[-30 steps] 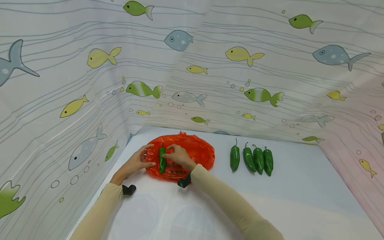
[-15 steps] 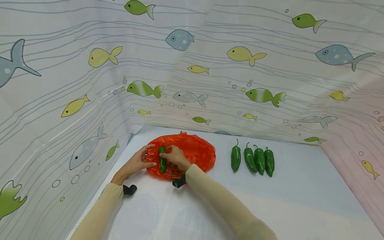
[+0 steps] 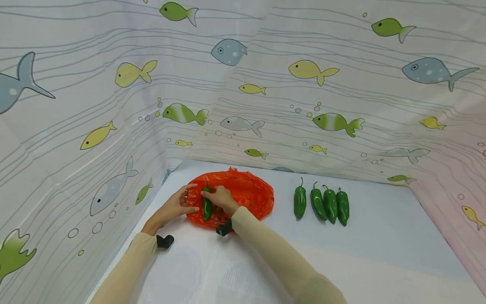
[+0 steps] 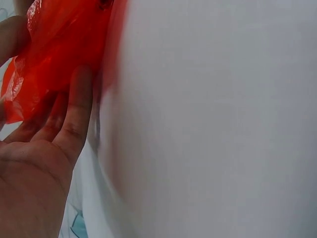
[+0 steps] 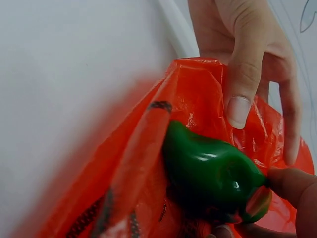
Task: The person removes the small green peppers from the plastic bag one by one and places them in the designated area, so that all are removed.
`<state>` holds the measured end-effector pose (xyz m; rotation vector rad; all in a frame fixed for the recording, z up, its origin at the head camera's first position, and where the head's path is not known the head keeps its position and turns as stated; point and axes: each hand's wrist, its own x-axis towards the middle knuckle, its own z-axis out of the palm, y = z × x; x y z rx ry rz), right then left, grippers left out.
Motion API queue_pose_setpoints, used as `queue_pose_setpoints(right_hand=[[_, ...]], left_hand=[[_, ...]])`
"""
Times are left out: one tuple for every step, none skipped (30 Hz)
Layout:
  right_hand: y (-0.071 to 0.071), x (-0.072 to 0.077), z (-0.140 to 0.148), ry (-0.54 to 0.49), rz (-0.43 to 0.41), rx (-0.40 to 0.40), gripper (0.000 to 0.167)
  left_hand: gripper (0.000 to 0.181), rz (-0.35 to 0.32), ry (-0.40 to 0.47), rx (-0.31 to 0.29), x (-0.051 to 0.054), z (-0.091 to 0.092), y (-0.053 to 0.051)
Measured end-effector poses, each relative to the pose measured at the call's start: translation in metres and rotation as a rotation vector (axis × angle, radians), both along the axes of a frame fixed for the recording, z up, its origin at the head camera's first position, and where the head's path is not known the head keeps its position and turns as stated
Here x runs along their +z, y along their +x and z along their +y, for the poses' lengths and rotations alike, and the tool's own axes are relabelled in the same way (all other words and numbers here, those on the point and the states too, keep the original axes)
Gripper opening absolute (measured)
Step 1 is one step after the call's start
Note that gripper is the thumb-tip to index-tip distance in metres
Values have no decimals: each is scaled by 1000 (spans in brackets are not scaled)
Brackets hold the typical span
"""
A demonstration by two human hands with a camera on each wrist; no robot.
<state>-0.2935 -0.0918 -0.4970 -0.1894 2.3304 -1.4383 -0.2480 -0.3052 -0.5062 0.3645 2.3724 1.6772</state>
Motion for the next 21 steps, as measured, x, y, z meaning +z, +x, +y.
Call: queue_pose_setpoints(right_hand=[[0, 0, 0, 1, -4, -1, 41], [-1, 0, 0, 0, -11, -3, 41], [-1, 0, 0, 0, -19, -6, 41], [-1, 1, 0, 4, -23, -6, 41], [-1, 1, 0, 5, -28, -6, 40], [-2, 2, 1, 2, -31, -3, 38], [-2, 2, 1, -2, -34, 1, 37], [-1, 3, 2, -8, -40, 3, 35], [-2, 4, 3, -11, -41, 8, 34], [-2, 4, 4, -14, -38, 13, 32], [-2, 5, 5, -21, -40, 15, 31], [-2, 5, 6, -23, -39, 15, 30], [-2, 5, 6, -20, -33, 14, 30], [-3, 5, 7, -14, -29, 10, 29], [-3, 6, 8, -10, -23, 8, 29], [-4, 6, 8, -5, -17, 4, 28], [-4, 6, 9, -2, -12, 1, 28], [-5, 7, 9, 6, -2, -4, 28], [-5, 7, 9, 14, 9, -6, 28], [-6, 8, 10, 20, 17, -6, 29], [-6, 8, 10, 24, 30, -5, 29]], left_hand=[[84, 0, 0, 0, 0, 0, 0], [84, 1, 1, -2, 0, 0, 0], [84, 0, -2, 1, 0, 0, 0], [84, -1, -5, 5, 0, 1, -1], [83, -1, -6, 8, -1, 1, -1], [83, -1, -9, 8, -1, 1, -1], [83, 0, -12, 9, -1, 1, -1], [83, 1, -15, 11, -2, 0, -1], [82, 1, -20, 14, -2, 0, -1], [82, 1, -21, 15, -2, 0, -1], [82, 0, -18, 14, -2, 0, -1], [83, 0, -16, 13, -2, 0, 0], [83, 0, -11, 13, -2, 0, 0], [83, 0, -5, 13, -2, 0, 0], [83, 0, 1, 11, -2, 1, 1], [84, -1, 10, 9, -1, 1, 1], [84, -1, 17, 6, -1, 1, 1], [84, -1, 20, 4, -1, 0, 2], [84, -1, 23, 4, -1, 0, 2], [84, -1, 27, 4, -1, 0, 2], [84, 0, 28, 3, -1, 0, 2]])
